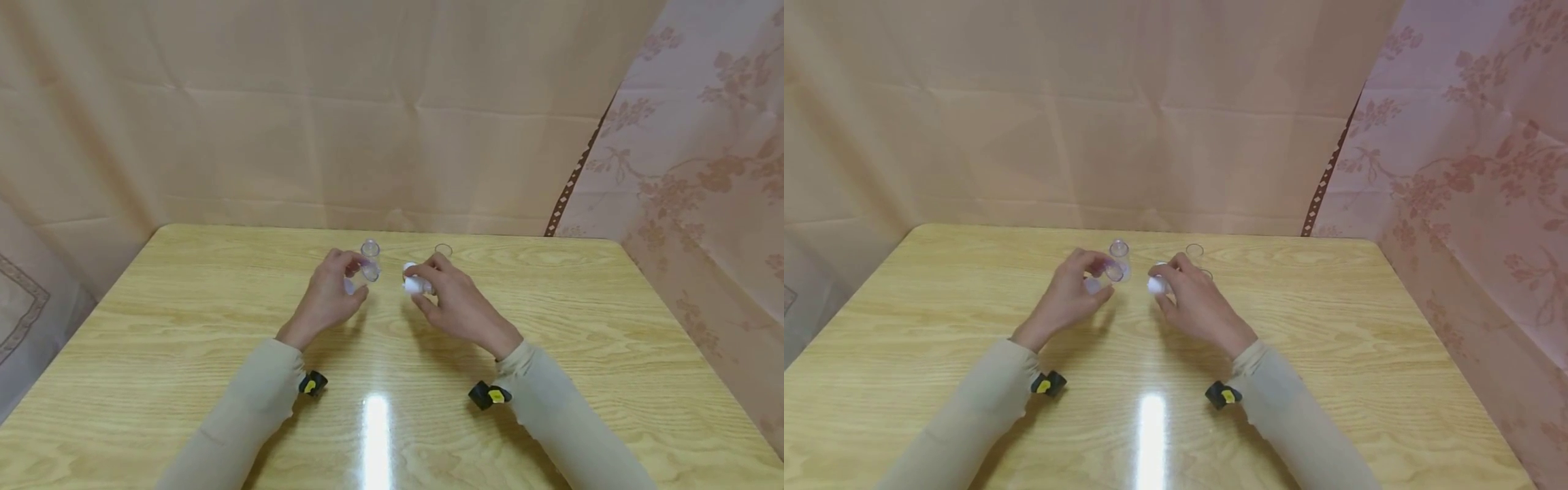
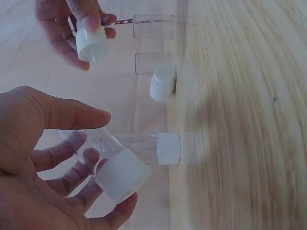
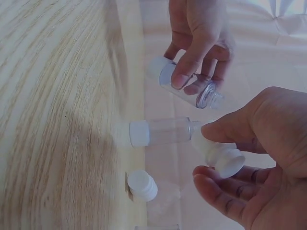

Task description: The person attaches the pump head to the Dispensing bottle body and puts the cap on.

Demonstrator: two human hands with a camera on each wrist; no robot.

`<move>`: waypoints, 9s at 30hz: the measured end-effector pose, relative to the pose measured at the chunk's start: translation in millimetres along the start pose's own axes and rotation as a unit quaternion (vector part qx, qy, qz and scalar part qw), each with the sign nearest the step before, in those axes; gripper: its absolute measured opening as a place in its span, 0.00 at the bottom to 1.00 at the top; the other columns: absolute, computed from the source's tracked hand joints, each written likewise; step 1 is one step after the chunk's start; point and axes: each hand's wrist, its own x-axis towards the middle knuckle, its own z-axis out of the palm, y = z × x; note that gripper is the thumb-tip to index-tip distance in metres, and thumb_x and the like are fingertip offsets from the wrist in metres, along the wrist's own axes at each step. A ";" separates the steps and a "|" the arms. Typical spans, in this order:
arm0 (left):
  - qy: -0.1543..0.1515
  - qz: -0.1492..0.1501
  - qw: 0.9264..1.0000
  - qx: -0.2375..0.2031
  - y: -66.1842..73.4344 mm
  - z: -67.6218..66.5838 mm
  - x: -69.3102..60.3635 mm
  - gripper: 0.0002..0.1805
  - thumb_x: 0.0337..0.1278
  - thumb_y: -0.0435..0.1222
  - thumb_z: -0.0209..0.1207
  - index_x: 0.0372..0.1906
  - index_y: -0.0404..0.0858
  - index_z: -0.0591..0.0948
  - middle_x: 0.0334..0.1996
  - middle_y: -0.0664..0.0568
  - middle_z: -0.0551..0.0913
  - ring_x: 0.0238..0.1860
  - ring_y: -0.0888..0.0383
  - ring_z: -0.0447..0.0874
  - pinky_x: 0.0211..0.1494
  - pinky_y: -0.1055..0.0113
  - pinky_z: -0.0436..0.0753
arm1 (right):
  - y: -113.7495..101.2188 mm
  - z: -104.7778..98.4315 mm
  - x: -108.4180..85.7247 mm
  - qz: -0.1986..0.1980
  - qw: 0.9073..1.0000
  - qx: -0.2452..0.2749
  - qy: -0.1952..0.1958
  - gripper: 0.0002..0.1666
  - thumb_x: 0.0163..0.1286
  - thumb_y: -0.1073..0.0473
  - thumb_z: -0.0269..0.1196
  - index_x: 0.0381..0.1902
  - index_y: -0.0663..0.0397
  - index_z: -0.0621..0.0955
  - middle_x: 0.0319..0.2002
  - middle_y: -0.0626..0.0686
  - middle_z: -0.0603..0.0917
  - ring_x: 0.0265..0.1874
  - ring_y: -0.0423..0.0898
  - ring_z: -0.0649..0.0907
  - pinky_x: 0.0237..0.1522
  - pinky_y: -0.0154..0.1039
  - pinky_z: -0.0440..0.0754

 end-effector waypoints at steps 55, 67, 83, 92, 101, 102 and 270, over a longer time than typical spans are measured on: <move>-0.079 0.036 0.995 0.048 18.7 -0.6 5.7 0.19 0.51 0.26 0.71 0.50 0.34 0.82 0.45 0.41 0.80 0.47 0.43 0.81 0.52 0.50 0.82 | -0.5 -11.5 12.0 -0.050 0.997 0.052 0.034 0.20 0.67 0.71 0.68 0.56 0.62 0.81 0.49 0.56 0.78 0.42 0.52 0.82 0.42 0.41 0.84; -0.086 0.050 0.994 0.051 22.7 1.4 5.7 0.20 0.51 0.27 0.72 0.51 0.32 0.81 0.47 0.40 0.81 0.47 0.40 0.82 0.51 0.50 0.83 | -3.5 -9.6 13.0 -0.059 0.997 0.045 0.032 0.18 0.66 0.71 0.69 0.53 0.59 0.82 0.47 0.54 0.79 0.44 0.49 0.77 0.41 0.43 0.81; -0.088 0.066 0.993 0.053 22.3 4.1 6.3 0.19 0.51 0.27 0.72 0.50 0.33 0.82 0.45 0.42 0.81 0.46 0.43 0.82 0.50 0.51 0.82 | -0.4 -9.8 14.7 -0.073 0.996 0.040 0.024 0.18 0.65 0.70 0.70 0.53 0.60 0.82 0.46 0.54 0.81 0.41 0.49 0.78 0.37 0.44 0.82; -0.083 0.069 0.992 0.059 24.7 5.8 4.2 0.20 0.51 0.28 0.73 0.50 0.34 0.82 0.45 0.44 0.80 0.46 0.45 0.81 0.50 0.52 0.81 | 1.9 -10.0 15.0 -0.041 0.997 0.063 -0.004 0.15 0.72 0.62 0.66 0.54 0.61 0.83 0.40 0.52 0.81 0.34 0.44 0.78 0.34 0.39 0.83; -0.081 0.072 0.992 0.063 24.6 6.5 4.3 0.20 0.51 0.28 0.73 0.50 0.34 0.82 0.44 0.44 0.81 0.46 0.46 0.81 0.49 0.52 0.81 | 2.8 -10.6 17.8 -0.017 0.998 0.061 -0.010 0.16 0.75 0.54 0.63 0.53 0.59 0.83 0.33 0.46 0.81 0.28 0.42 0.77 0.28 0.38 0.79; -0.082 0.071 0.992 0.063 24.5 6.7 4.3 0.20 0.51 0.28 0.73 0.50 0.34 0.82 0.44 0.44 0.80 0.46 0.46 0.81 0.49 0.52 0.81 | 3.1 -10.8 17.5 -0.013 0.998 0.061 -0.011 0.17 0.75 0.54 0.63 0.54 0.59 0.83 0.32 0.46 0.81 0.29 0.42 0.78 0.29 0.38 0.79; -0.059 0.050 0.996 0.041 22.1 9.2 11.2 0.19 0.49 0.27 0.74 0.48 0.35 0.84 0.44 0.44 0.81 0.46 0.46 0.82 0.51 0.50 0.82 | 11.1 -13.5 22.3 0.007 0.997 0.077 -0.027 0.19 0.71 0.52 0.68 0.54 0.56 0.83 0.38 0.47 0.83 0.38 0.50 0.80 0.35 0.42 0.77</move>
